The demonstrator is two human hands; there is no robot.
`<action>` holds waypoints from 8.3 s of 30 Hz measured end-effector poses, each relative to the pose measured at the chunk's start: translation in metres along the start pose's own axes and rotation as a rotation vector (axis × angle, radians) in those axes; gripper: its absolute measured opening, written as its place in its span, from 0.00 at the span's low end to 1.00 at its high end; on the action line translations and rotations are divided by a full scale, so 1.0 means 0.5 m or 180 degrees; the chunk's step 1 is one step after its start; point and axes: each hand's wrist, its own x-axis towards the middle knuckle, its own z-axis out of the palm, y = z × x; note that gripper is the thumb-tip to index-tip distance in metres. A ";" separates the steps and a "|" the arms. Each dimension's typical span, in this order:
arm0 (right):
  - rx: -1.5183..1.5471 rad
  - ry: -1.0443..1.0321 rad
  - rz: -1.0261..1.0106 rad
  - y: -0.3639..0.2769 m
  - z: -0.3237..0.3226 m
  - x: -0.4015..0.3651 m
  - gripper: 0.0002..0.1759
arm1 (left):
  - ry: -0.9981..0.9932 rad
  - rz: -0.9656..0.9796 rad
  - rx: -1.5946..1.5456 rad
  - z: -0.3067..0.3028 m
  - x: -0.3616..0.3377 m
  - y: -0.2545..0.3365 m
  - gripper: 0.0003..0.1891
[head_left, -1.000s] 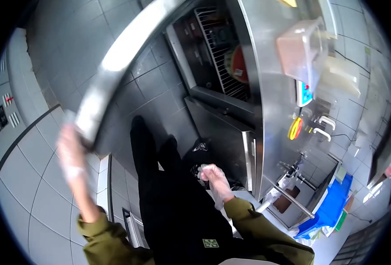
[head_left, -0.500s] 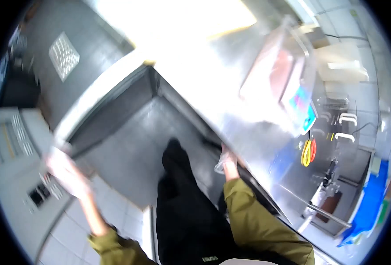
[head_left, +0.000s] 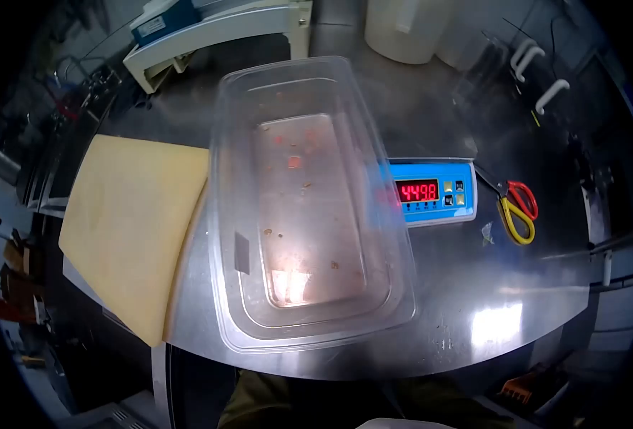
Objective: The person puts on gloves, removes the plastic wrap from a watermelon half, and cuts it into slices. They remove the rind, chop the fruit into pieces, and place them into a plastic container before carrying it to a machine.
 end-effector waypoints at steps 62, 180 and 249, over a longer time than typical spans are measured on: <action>0.2101 -0.0477 -0.0832 -1.168 0.384 -0.450 0.39 | -0.0308 0.1595 0.0049 -0.113 0.096 1.166 0.34; 0.0626 -0.0053 -0.2764 -1.603 0.310 -0.347 0.14 | -0.1003 0.2595 0.2764 0.149 0.275 1.558 0.07; 0.1780 -0.2127 -0.0853 -1.175 0.497 -1.074 0.10 | -0.4449 0.6865 0.3645 -0.314 -0.144 1.440 0.17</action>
